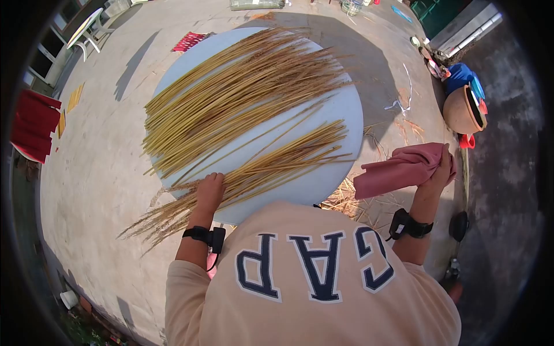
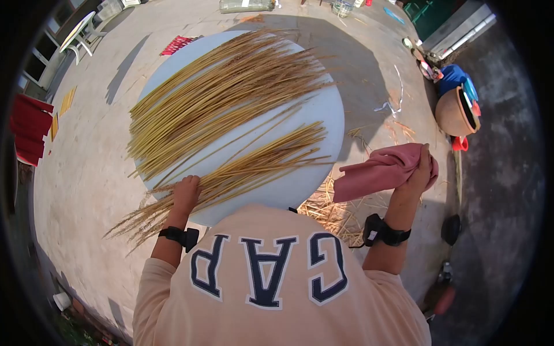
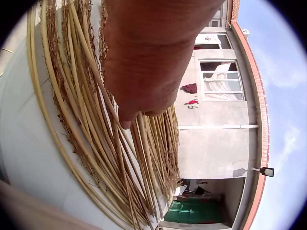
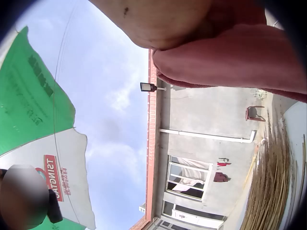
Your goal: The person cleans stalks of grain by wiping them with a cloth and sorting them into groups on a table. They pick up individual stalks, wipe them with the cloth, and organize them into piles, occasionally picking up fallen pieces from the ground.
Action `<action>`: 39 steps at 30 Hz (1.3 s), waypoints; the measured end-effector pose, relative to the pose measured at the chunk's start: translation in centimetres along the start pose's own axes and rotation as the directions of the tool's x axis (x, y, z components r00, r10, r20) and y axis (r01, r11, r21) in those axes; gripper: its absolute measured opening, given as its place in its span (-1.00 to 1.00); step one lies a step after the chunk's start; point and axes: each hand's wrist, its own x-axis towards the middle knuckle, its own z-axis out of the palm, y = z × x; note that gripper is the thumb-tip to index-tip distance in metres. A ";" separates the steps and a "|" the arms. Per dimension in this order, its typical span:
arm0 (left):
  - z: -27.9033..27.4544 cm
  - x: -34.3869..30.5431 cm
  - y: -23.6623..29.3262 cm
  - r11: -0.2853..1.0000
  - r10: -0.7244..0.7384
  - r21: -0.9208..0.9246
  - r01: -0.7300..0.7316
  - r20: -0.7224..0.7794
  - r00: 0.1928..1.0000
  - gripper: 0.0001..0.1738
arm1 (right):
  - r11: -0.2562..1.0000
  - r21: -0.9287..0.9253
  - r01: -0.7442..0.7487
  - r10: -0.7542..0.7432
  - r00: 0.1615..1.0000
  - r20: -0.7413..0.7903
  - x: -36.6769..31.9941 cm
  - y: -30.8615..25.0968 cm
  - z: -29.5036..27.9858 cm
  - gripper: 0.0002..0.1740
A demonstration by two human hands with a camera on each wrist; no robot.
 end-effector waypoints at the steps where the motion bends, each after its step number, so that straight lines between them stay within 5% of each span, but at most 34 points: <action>1: 0.2 0.1 -0.3 0.996 0.027 0.082 -0.021 -0.074 0.997 -0.53 | 0.999 0.001 0.049 -0.049 0.999 -0.021 0.4 1.5 -1.1 -0.66; 3: 1.8 0.7 1.1 0.990 0.068 0.130 -0.049 -0.144 0.987 -0.49 | 0.993 -0.030 0.118 -0.119 0.992 -0.034 1.5 2.9 -2.8 -0.79; 5: 1.6 0.4 1.6 0.970 0.225 0.187 -0.157 -0.436 0.871 -0.41 | 0.984 -0.177 0.019 -0.025 0.999 -0.030 0.9 6.2 -4.0 -0.87; 8: 1.3 0.6 2.4 0.949 0.290 0.260 -0.178 -0.500 0.816 -0.33 | 0.929 -0.341 -0.147 0.168 0.985 0.035 -0.1 10.6 -5.3 -0.87; 9: 1.4 0.9 2.6 0.948 0.295 0.262 -0.182 -0.499 0.815 -0.33 | 0.930 -0.338 -0.144 0.165 0.986 0.033 -0.6 11.6 -5.0 -0.87; 11: 2.1 1.9 2.7 0.941 0.322 0.261 -0.215 -0.498 0.805 -0.36 | 0.793 -0.534 -0.294 0.412 0.904 0.114 -1.7 13.8 -4.3 -0.85; 17: 3.0 2.6 1.8 0.961 0.240 0.223 -0.163 -0.385 0.891 -0.59 | 0.580 -0.788 -0.207 0.543 0.819 0.184 -0.1 23.2 -7.0 -0.75; 21: 2.3 1.8 1.0 0.965 0.247 0.185 -0.185 -0.412 0.877 -0.65 | 0.444 -0.868 -0.222 0.567 0.820 0.080 1.0 24.3 -5.1 -0.70; 23: 2.3 1.5 0.4 0.958 0.284 0.154 -0.240 -0.423 0.861 -0.64 | 0.381 -0.879 0.288 0.405 0.803 0.438 3.1 25.8 -6.1 -0.67; 25: 2.2 1.4 -0.1 0.965 0.258 0.138 -0.222 -0.389 0.884 -0.60 | 0.452 -0.816 0.361 0.371 0.756 0.539 4.2 27.0 -6.8 -0.63; 27: 2.3 1.2 -0.1 0.972 0.231 0.114 -0.203 -0.358 0.905 -0.55 | 0.060 -0.749 0.659 0.481 0.638 0.601 5.1 27.7 -7.6 -0.61; 31: 2.6 0.1 0.9 0.957 0.252 0.236 -0.169 -0.385 0.888 -0.34 | -0.149 -0.663 0.734 0.534 0.624 0.571 2.6 26.6 -6.9 -0.60; 32: 2.5 0.0 1.1 0.934 0.271 0.320 -0.156 -0.355 0.895 -0.29 | -0.248 -0.532 0.810 0.718 0.522 0.460 1.9 25.0 -4.9 -0.65; 33: 2.8 0.3 1.0 0.937 0.263 0.318 -0.147 -0.362 0.894 -0.29 | -0.246 -0.523 0.816 0.720 0.515 0.465 2.1 25.2 -4.9 -0.65; 35: 3.5 0.6 0.0 0.888 0.354 0.422 -0.182 -0.375 0.857 -0.33 | -0.206 -0.645 0.736 0.602 0.615 0.510 2.1 26.2 -5.6 -0.73; 36: 3.4 0.6 0.0 0.893 0.337 0.420 -0.164 -0.380 0.861 -0.33 | -0.198 -0.634 0.747 0.611 0.600 0.516 3.0 27.1 -5.9 -0.73; 39: 2.7 0.3 -0.1 0.912 0.341 0.337 -0.235 -0.304 0.889 -0.35 | -0.306 -0.649 0.696 0.517 0.694 0.501 4.1 29.1 -6.6 -0.76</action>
